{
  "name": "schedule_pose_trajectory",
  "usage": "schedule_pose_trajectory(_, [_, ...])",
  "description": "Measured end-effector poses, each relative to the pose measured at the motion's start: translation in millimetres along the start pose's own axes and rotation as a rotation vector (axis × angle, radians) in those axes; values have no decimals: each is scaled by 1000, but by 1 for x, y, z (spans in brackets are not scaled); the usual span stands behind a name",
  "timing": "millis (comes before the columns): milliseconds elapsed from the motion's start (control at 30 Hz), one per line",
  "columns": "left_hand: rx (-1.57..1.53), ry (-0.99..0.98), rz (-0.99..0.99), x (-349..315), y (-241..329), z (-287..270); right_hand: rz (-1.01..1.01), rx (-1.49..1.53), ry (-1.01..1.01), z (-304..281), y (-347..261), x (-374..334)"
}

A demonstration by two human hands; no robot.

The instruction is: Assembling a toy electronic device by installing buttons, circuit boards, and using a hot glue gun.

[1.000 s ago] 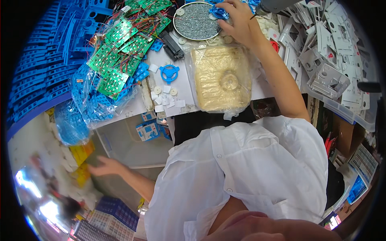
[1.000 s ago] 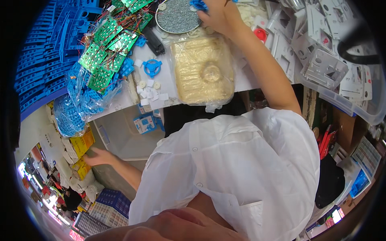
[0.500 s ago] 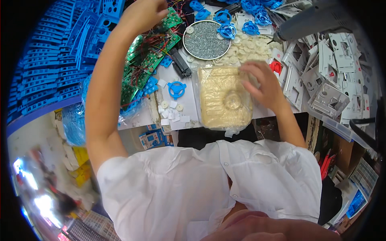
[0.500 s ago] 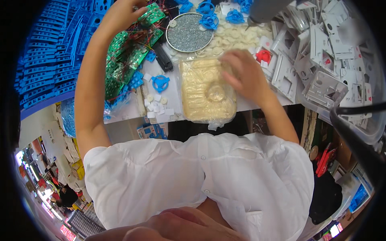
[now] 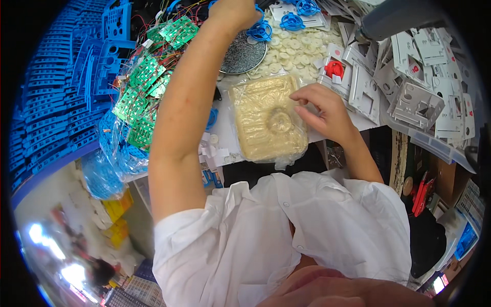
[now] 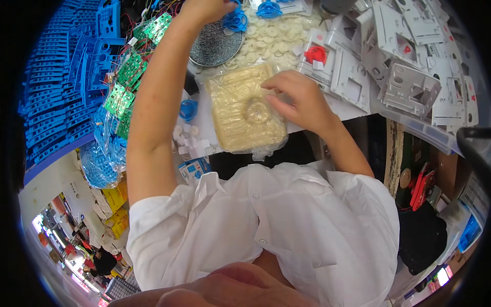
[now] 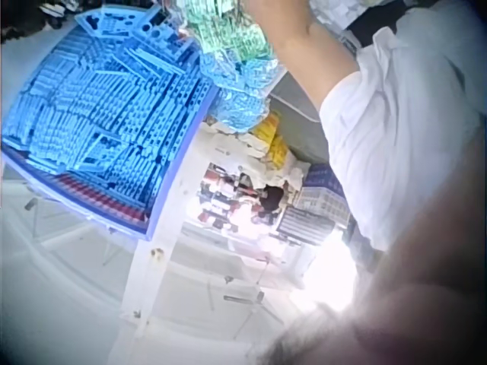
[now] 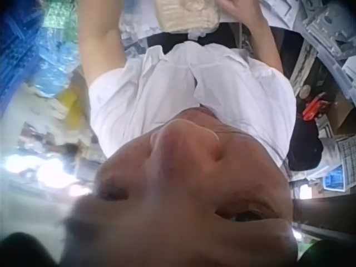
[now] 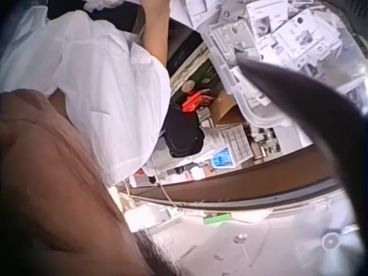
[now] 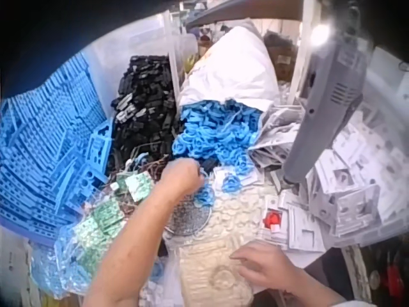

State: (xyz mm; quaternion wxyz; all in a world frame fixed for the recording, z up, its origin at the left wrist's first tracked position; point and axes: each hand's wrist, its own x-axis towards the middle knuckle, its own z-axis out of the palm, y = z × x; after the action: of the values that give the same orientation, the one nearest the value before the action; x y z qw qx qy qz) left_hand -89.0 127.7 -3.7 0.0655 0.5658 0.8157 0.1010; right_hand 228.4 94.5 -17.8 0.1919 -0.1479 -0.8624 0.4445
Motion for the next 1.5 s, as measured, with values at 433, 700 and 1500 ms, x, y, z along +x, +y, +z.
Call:
schedule_pose_trajectory(433, [-281, 418, 102, -75, 23, 46, 43, -72, -20, -9, 1, -21])
schedule_pose_trajectory(700, [-582, -190, 270, -213, 58, 43, 80, -45, 24, -24, 14, -40])
schedule_pose_trajectory(1500, [-423, 203, 452, -260, 55, 60, -233, -154, -31, 28, 28, -22])
